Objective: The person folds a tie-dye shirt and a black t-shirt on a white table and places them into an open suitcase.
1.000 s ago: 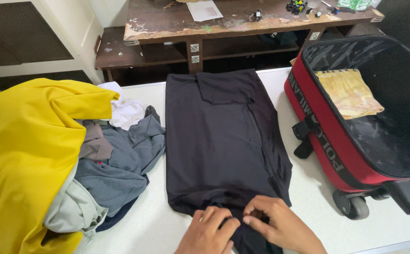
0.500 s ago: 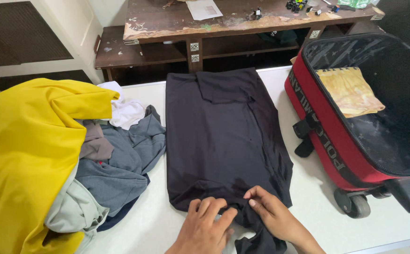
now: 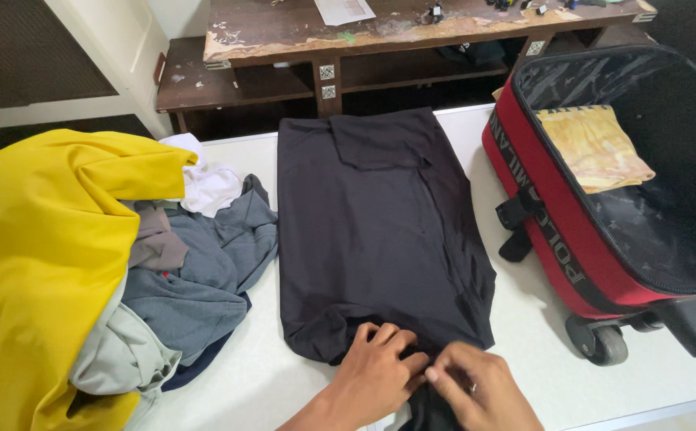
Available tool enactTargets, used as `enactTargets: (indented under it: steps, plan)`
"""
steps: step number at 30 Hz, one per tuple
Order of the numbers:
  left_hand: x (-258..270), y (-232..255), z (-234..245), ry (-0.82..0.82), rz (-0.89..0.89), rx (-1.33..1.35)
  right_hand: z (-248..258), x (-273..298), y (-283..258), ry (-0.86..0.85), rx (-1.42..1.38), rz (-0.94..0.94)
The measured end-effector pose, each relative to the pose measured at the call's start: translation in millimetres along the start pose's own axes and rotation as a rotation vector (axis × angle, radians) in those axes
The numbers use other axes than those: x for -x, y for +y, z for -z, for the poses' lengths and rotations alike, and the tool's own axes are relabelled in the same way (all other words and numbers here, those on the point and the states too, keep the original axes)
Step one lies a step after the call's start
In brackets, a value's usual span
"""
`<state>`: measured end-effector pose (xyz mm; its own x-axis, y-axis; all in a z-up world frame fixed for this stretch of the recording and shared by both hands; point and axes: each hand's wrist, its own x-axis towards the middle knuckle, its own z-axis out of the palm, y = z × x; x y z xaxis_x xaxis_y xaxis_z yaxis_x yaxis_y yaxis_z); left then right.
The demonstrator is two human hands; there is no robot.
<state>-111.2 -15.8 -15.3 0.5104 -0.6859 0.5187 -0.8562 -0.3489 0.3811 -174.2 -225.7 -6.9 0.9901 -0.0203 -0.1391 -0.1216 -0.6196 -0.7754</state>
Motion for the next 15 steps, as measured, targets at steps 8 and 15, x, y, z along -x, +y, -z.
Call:
enactTargets:
  steps: [8,15]
  plan:
    - [15,-15,-5,-0.166,0.194,0.272,-77,11,64,0.054,0.695,0.558]
    - [46,-34,-51,-0.009,-0.067,0.091,-73,-25,93,0.279,0.458,0.531]
